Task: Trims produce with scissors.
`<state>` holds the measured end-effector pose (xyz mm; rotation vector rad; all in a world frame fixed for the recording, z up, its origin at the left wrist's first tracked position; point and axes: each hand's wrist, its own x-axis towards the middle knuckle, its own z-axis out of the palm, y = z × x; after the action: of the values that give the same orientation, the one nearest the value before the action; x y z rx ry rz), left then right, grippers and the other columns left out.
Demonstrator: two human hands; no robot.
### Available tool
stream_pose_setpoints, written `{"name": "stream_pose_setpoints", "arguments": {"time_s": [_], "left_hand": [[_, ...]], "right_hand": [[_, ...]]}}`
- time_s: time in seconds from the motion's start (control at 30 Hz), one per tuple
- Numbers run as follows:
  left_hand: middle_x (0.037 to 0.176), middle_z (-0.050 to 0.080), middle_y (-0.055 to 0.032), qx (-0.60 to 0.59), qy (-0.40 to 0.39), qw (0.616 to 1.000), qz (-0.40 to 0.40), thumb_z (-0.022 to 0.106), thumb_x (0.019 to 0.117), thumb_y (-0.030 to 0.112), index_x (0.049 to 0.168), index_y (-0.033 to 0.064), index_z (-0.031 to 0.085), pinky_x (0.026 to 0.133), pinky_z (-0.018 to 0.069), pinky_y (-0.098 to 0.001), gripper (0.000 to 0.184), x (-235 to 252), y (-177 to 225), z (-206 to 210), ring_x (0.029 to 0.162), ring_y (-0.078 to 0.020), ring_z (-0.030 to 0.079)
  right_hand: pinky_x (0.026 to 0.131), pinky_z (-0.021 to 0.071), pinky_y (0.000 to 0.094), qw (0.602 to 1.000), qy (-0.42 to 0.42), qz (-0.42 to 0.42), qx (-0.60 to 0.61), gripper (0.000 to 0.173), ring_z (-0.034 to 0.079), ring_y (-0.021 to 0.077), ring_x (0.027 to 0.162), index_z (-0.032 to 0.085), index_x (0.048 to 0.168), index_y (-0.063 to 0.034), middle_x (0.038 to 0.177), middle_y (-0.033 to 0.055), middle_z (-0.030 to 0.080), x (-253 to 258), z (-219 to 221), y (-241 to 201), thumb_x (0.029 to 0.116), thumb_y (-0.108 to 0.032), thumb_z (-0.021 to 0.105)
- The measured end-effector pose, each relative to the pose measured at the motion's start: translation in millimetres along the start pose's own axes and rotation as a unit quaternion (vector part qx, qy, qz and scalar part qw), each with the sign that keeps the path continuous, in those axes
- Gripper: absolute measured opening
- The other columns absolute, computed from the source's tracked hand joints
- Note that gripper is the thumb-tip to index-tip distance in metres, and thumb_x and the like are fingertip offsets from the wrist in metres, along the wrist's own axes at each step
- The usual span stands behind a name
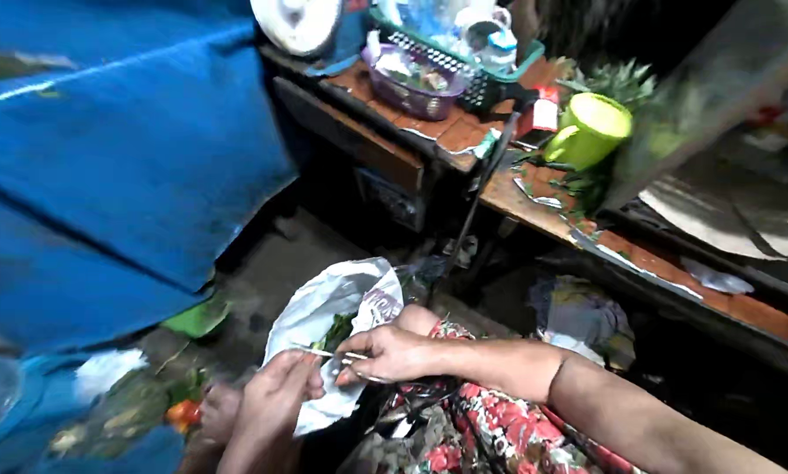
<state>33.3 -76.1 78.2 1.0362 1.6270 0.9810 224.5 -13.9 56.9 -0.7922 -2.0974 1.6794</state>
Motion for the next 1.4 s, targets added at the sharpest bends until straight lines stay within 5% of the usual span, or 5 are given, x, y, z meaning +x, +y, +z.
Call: {"name": "stream_pose_setpoints", "arguments": {"time_s": [0.27,0.4,0.53,0.9,1.4], "left_hand": [[0.067,0.066,0.0059,-0.001,0.010,1.000,-0.013,0.048,0.1021,0.005,0.100,0.0022,0.059,0.057,0.0568,-0.0197,0.011,16.1,0.9,5.3,0.056,-0.0030,0.064],[0.114,0.066,-0.0101,0.042,-0.002,0.999,-0.031,0.052,0.1034,0.012,0.141,-0.0042,0.047,0.070,0.0582,-0.0240,0.041,18.0,7.7,4.8,0.079,-0.0074,0.068],[0.139,0.052,-0.0196,0.087,-0.028,0.996,0.010,0.054,0.0997,0.014,0.144,-0.0033,0.047,0.077,0.0586,-0.0293,0.048,11.2,13.3,5.1,0.095,-0.0123,0.067],[0.120,0.062,-0.0125,0.116,-0.009,0.981,0.154,0.059,0.0977,0.008,0.132,-0.0097,0.054,0.077,0.0559,-0.0220,0.039,2.1,33.6,-10.4,0.086,-0.0012,0.063],[0.130,0.060,-0.0151,0.120,0.008,0.978,0.173,0.059,0.0973,0.009,0.129,-0.0081,0.058,0.078,0.0554,-0.0203,0.036,1.2,28.4,-11.6,0.089,-0.0011,0.064]], "right_hand": [[0.091,0.0520,0.0419,0.999,0.021,0.025,-0.015,0.032,0.068,0.0257,0.098,0.063,0.128,0.0064,0.110,0.0216,0.070,-1.9,-12.7,5.6,0.1013,-0.012,0.063],[0.098,0.0504,0.0486,0.988,0.067,0.028,-0.134,0.032,0.067,0.0311,0.109,0.064,0.130,0.0025,0.118,0.0211,0.069,-22.1,-35.7,8.3,0.1010,-0.008,0.056],[0.103,0.0511,0.0494,0.953,0.139,0.064,-0.262,0.034,0.066,0.0307,0.115,0.063,0.132,0.0008,0.125,0.0196,0.067,-57.5,-85.7,1.4,0.1007,-0.012,0.058],[0.089,0.0551,0.0603,0.708,0.370,0.222,-0.560,0.031,0.068,0.0432,0.107,0.061,0.129,-0.0008,0.117,0.0243,0.067,-141.1,-265.0,25.5,0.1027,-0.014,0.052],[0.090,0.0505,0.0662,0.657,0.383,0.331,-0.559,0.027,0.062,0.0529,0.110,0.058,0.119,0.0110,0.116,0.0342,0.062,-150.5,-306.9,34.3,0.0940,0.002,0.057]]}}
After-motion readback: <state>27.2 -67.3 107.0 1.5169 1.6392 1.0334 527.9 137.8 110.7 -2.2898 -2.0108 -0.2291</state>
